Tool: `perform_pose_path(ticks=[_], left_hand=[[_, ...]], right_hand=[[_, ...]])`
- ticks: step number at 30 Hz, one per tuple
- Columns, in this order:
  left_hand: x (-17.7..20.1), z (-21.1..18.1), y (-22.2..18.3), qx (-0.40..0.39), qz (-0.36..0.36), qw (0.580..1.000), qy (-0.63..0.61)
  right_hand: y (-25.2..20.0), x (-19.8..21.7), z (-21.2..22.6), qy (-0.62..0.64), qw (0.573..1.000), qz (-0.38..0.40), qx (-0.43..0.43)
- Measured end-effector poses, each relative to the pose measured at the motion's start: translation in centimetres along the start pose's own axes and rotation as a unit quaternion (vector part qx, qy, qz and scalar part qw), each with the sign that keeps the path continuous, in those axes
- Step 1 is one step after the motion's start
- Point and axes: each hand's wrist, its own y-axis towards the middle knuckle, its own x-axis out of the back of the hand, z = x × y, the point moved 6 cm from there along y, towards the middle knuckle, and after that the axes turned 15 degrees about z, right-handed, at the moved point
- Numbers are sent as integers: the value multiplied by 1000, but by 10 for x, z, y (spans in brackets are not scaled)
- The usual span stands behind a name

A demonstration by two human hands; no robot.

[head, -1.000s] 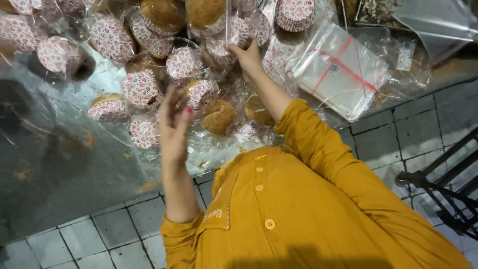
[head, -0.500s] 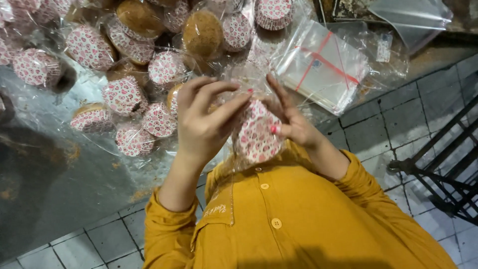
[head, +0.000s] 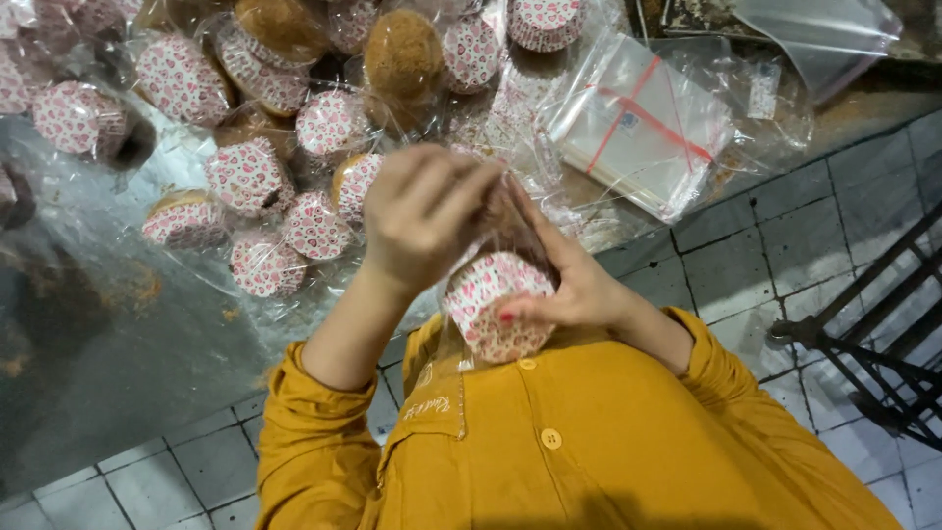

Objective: The person puts bread buns into plastic bags by hand and places the bagged buns onto a large metal table.

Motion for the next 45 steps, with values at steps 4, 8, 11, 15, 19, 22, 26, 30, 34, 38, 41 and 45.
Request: perform_pose_path(ticks=[4, 8, 11, 15, 19, 22, 26, 30, 34, 38, 41, 45], left_hand=[[56, 60, -35, 81, -50, 994, -44], [87, 110, -108, 396, 11, 913, -101], [84, 139, -144, 605, 54, 784, -128], [21, 57, -84, 490, 51, 842, -221], [-21, 9, -48, 299, -13, 883, -362], [-16, 4, -53, 245, -67, 896, -364], [-36, 19, -93, 218, -33, 930, -294], [-38, 43, -92, 351, 47, 781, -515], [-44, 37, -88, 431, 78, 655, -616], [-57, 32, -99, 408, 88, 642, -643], [-56, 23, -116, 443, 134, 657, -595], [-83, 21, -156, 489, 119, 568, -651]], right_hand=[[-3, 8, -10, 84, 993, -67, -43], [-14, 20, -30, 187, 968, -168, -21], [-11, 27, -27, 203, 954, -211, -66], [-6, 30, -35, 111, 968, -221, -45], [6, 34, -25, 42, 964, -263, 4], [-16, 58, -14, -116, 933, -330, 88], [-50, 69, -29, -310, 900, -307, 29], [-42, 89, -73, 99, 928, -352, -71], [-27, 86, -65, 252, 916, -301, -80], [-47, 95, -72, 288, 925, -225, -102], [-43, 80, -44, 255, 929, -202, -176], [-92, 70, -98, 334, 893, -215, -210]])
